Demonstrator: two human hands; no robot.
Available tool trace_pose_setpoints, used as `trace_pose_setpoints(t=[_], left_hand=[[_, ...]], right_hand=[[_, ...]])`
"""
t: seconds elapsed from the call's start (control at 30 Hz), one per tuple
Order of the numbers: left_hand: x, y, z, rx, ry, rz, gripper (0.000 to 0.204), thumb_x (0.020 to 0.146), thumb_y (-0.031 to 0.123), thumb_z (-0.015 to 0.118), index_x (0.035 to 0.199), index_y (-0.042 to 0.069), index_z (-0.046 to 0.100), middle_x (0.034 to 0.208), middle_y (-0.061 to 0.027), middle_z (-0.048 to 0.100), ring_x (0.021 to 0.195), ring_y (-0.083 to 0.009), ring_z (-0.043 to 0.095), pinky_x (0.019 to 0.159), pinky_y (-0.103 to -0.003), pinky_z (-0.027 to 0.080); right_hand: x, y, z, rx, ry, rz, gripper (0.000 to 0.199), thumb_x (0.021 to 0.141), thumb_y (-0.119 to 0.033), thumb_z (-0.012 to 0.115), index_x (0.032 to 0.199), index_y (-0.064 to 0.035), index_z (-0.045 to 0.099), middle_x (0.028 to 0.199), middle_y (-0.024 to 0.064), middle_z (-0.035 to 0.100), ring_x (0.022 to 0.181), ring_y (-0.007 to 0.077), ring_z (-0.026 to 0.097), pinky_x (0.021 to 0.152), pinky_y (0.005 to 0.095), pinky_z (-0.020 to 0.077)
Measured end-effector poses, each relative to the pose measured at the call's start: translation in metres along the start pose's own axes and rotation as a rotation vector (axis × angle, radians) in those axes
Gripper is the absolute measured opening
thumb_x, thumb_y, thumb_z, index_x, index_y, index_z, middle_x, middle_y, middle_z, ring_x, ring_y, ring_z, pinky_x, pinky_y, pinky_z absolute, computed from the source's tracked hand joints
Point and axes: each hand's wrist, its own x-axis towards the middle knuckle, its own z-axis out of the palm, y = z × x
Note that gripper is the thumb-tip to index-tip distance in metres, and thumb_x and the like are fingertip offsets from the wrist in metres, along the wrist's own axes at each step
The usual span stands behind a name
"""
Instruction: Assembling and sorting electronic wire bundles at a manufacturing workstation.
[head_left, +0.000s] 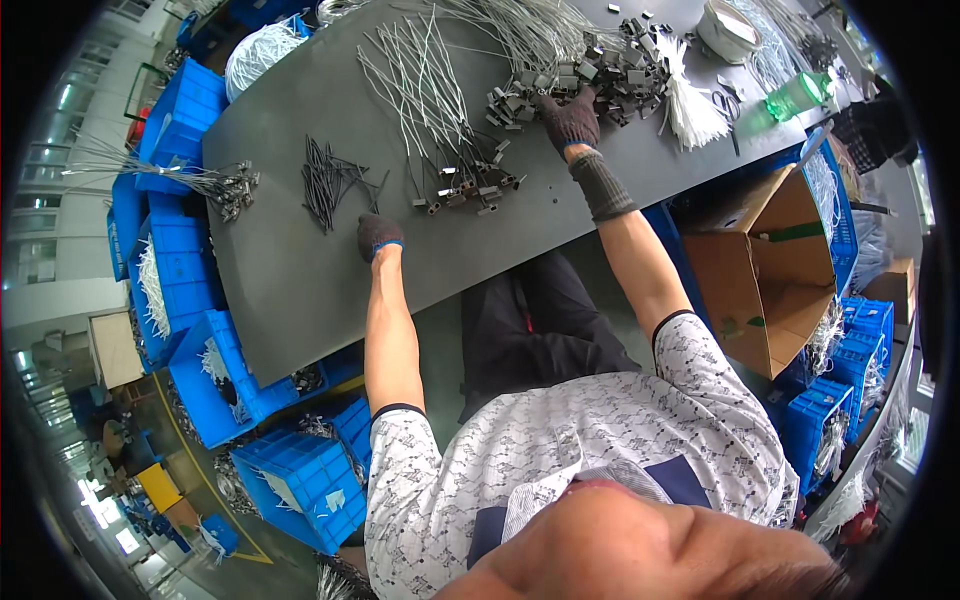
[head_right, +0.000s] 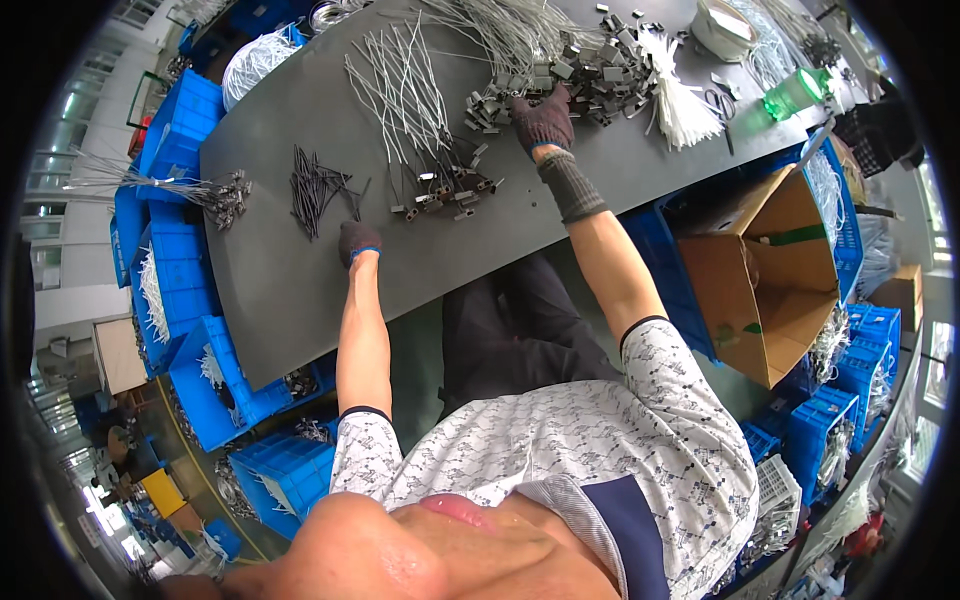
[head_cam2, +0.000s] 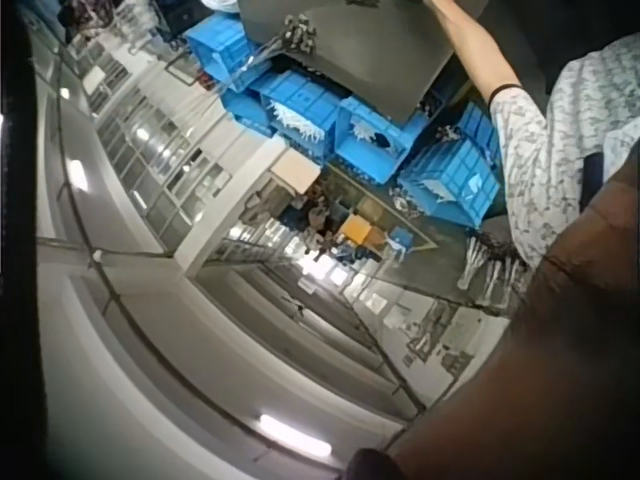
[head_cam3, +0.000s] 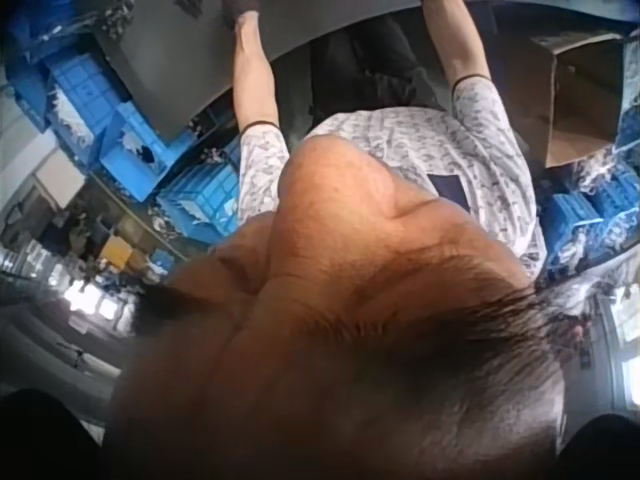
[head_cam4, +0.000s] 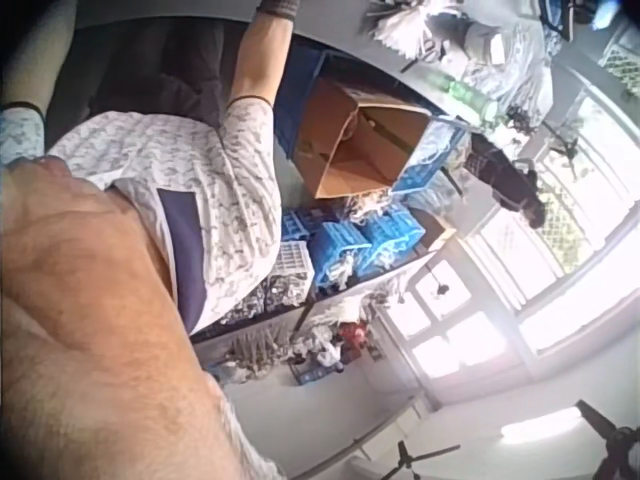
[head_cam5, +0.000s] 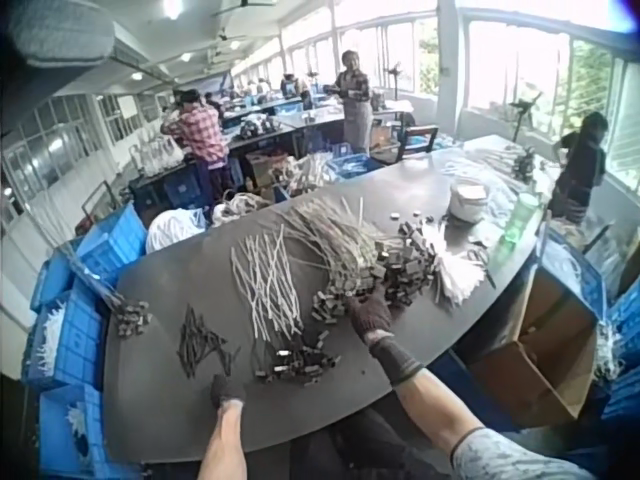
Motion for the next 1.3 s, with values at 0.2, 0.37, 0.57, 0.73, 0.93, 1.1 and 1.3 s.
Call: trace_pose_setpoints(t=[0.2,0.37,0.57,0.73,0.93,1.1,1.3], left_hand=[[0.03,-0.039,0.02,-0.052,-0.052,0.028,0.024,0.087,0.03,0.06,0.099,0.009,0.063,0.101,-0.0178,0.072,0.098,-0.0389,0.071,0.082,-0.049,0.057],[0.042,-0.022,0.022,0.028,-0.067,0.229,0.031,0.088,0.032,0.061,0.103,0.005,0.063,0.105,-0.0207,0.071,0.097,-0.0405,0.07,0.079,-0.05,0.057],[0.038,-0.06,0.028,-0.185,0.075,0.128,0.035,0.085,0.03,0.062,0.088,-0.004,0.071,0.092,-0.026,0.073,0.084,-0.0378,0.073,0.074,-0.045,0.059],[0.024,-0.057,0.024,-0.668,-0.205,-0.086,0.022,0.084,0.021,0.066,0.078,0.0,0.071,0.072,-0.0175,0.072,0.054,-0.0257,0.069,0.053,-0.036,0.055],[0.028,-0.106,0.082,-1.363,-0.212,-0.203,0.01,0.083,0.009,0.07,0.073,0.007,0.068,0.064,-0.0076,0.067,0.055,-0.0197,0.067,0.05,-0.03,0.054],[-0.019,-0.079,0.045,-1.946,-0.529,-0.671,0.011,0.093,0.013,0.07,0.098,0.004,0.069,0.091,-0.008,0.071,0.08,-0.0184,0.069,0.068,-0.029,0.061],[-0.068,-0.038,0.019,-2.216,-0.615,-0.548,0.01,0.098,0.011,0.065,0.102,0.002,0.067,0.098,-0.01,0.071,0.086,-0.0224,0.07,0.078,-0.036,0.064]], right_hand=[[-0.014,0.006,-0.009,0.112,-0.052,-0.126,0.059,0.082,-0.035,0.072,0.125,0.002,0.055,0.112,0.0279,0.067,0.107,0.0435,0.064,0.093,0.0471,0.0513],[0.006,0.093,-0.02,-0.178,-0.081,-0.261,0.027,0.087,-0.019,0.06,0.109,-0.0068,0.069,0.097,0.0245,0.068,0.095,0.0448,0.065,0.082,0.0477,0.0533],[-0.095,0.119,-0.049,0.422,-0.865,0.247,0.034,0.089,-0.028,0.072,0.105,0.0024,0.069,0.077,0.0051,0.064,0.064,0.0136,0.058,0.055,0.0297,0.049],[-0.184,0.098,-0.108,0.27,-0.845,-0.031,0.034,0.09,-0.021,0.07,0.112,0.0046,0.067,0.092,0.0078,0.069,0.082,0.0125,0.061,0.072,0.0297,0.0511],[-0.206,0.178,-0.121,-0.436,-0.362,-0.384,0.03,0.088,-0.016,0.061,0.116,-0.0054,0.064,0.104,0.0185,0.068,0.09,0.0386,0.069,0.071,0.0448,0.055],[-0.262,0.328,-0.204,-0.928,-0.772,0.011,0.022,0.088,-0.016,0.055,0.097,-0.004,0.072,0.105,0.025,0.07,0.102,0.0403,0.068,0.082,0.0466,0.0566],[-0.367,0.453,-0.295,-0.744,-0.926,0.114,0.029,0.09,-0.014,0.054,0.113,-0.003,0.069,0.117,0.0252,0.067,0.114,0.0404,0.063,0.098,0.045,0.0492]])
